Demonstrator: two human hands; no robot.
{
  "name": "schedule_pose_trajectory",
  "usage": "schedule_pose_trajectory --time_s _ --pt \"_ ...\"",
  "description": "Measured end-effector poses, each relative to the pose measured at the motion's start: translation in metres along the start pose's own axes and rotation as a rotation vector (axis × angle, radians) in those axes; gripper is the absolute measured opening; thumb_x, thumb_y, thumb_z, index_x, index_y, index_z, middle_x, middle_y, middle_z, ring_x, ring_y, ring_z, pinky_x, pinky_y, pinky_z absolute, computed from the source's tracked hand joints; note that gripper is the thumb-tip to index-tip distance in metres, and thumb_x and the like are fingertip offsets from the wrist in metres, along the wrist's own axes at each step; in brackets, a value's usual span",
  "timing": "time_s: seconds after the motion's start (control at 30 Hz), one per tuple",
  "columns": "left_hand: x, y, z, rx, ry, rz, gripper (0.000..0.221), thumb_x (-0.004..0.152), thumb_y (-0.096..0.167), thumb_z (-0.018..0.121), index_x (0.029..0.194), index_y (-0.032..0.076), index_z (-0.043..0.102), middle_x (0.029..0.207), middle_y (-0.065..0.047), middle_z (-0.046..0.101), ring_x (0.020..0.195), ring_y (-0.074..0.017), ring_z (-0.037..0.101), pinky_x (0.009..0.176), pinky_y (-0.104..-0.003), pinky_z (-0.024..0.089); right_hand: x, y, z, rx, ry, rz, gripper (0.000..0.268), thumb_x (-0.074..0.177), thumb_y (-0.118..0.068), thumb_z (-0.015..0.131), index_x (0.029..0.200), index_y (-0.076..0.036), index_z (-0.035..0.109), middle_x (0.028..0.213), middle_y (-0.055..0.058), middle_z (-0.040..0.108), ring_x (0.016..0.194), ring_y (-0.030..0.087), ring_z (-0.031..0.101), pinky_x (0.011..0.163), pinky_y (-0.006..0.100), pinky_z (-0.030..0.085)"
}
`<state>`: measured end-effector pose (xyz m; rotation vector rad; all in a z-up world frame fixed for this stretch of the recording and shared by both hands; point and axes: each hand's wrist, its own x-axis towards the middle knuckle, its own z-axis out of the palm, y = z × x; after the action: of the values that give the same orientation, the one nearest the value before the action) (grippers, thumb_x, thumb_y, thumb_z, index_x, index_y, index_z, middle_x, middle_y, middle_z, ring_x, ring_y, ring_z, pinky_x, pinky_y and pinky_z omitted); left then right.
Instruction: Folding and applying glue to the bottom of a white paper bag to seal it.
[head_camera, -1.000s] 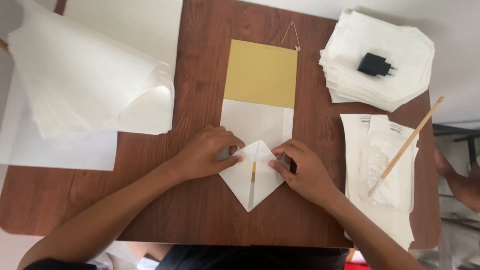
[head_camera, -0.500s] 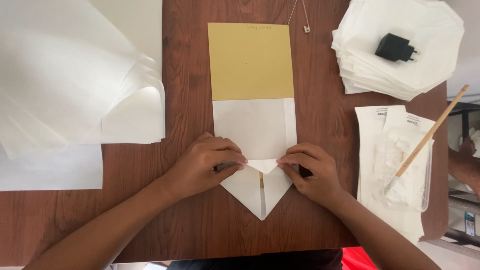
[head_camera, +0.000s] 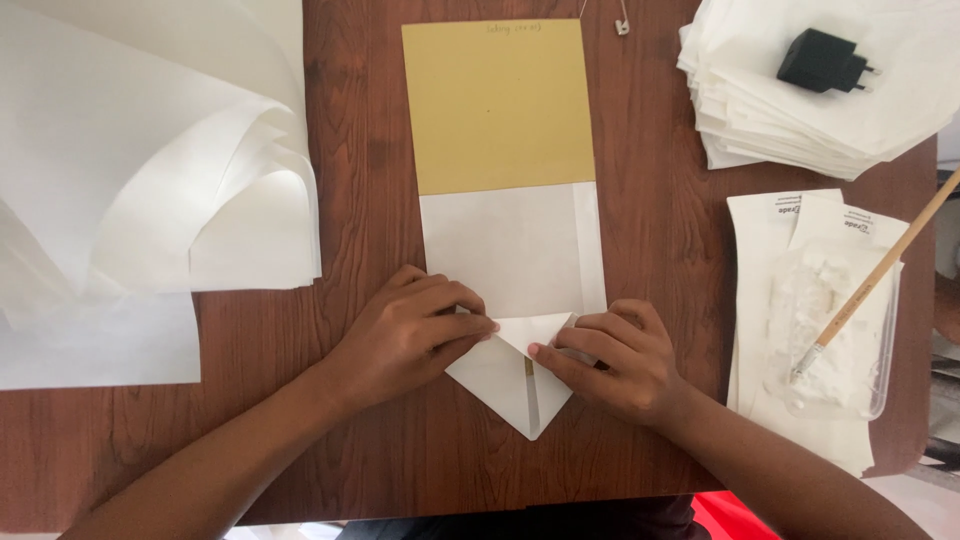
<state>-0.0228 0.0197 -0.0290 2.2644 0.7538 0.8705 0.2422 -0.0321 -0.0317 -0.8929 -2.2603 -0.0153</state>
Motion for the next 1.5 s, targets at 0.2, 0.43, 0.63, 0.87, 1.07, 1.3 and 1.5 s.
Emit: schedule_pose_trajectory --time_s 0.2,0.43,0.63,0.87,1.07,1.3,1.5 --pt "-0.001 0.000 0.001 -0.011 0.003 -0.031 0.007 0.087 0.007 0.081 0.092 0.007 0.077 0.088 -0.007 0.074 0.073 -0.0233 0.070 0.073 -0.038 0.051 -0.003 0.001 0.002 0.028 -0.001 -0.044 0.011 0.089 -0.007 0.076 0.089 -0.018 0.080 0.081 -0.002 0.075 0.073 0.015 0.069 0.077 0.035 0.043" --pt "-0.002 -0.001 0.002 0.012 0.008 -0.031 0.009 0.085 0.006 0.082 0.091 0.010 0.077 0.087 -0.005 0.074 0.074 -0.0223 0.068 0.072 -0.037 0.050 0.005 0.003 0.003 0.071 0.027 -0.054 0.012 0.089 -0.007 0.075 0.085 -0.018 0.080 0.078 -0.004 0.074 0.073 0.014 0.069 0.078 0.037 0.035" --pt "-0.001 0.000 0.000 0.034 0.002 -0.030 0.008 0.084 0.008 0.083 0.089 0.009 0.077 0.084 -0.006 0.073 0.072 -0.0226 0.067 0.071 -0.038 0.051 0.000 0.001 0.005 0.055 0.024 -0.050 0.014 0.089 -0.007 0.077 0.081 -0.018 0.079 0.076 -0.005 0.074 0.072 0.014 0.067 0.078 0.036 0.033" --pt "0.000 -0.001 -0.001 0.101 -0.030 -0.017 0.010 0.081 0.008 0.085 0.080 0.010 0.075 0.082 -0.005 0.071 0.072 -0.0227 0.066 0.071 -0.038 0.052 -0.003 -0.002 0.007 0.062 0.034 -0.046 0.015 0.083 -0.003 0.080 0.073 -0.014 0.076 0.078 -0.001 0.074 0.071 0.019 0.070 0.079 0.040 0.051" --pt "0.000 -0.001 -0.002 0.148 -0.039 0.003 0.013 0.081 0.008 0.085 0.076 0.010 0.073 0.082 -0.005 0.069 0.071 -0.0224 0.064 0.069 -0.037 0.051 -0.003 -0.003 0.005 0.062 0.040 -0.006 0.014 0.082 -0.004 0.082 0.072 -0.013 0.076 0.077 -0.001 0.069 0.070 0.016 0.068 0.086 0.049 0.053" --pt "-0.001 0.002 -0.004 0.158 -0.087 -0.006 0.011 0.080 0.013 0.084 0.078 0.010 0.074 0.082 -0.008 0.069 0.071 -0.0258 0.065 0.070 -0.042 0.053 -0.004 -0.004 0.005 0.079 -0.004 -0.013 0.013 0.081 -0.006 0.083 0.073 -0.014 0.076 0.083 -0.001 0.072 0.076 0.016 0.070 0.093 0.053 0.049" --pt "-0.002 0.006 -0.007 0.167 -0.107 0.003 0.019 0.080 0.025 0.086 0.084 0.010 0.075 0.082 -0.010 0.067 0.072 -0.0269 0.064 0.071 -0.043 0.052 -0.005 -0.004 0.005 0.082 -0.020 -0.044 0.012 0.082 -0.007 0.082 0.076 -0.016 0.077 0.091 -0.002 0.077 0.086 0.017 0.074 0.098 0.055 0.045"
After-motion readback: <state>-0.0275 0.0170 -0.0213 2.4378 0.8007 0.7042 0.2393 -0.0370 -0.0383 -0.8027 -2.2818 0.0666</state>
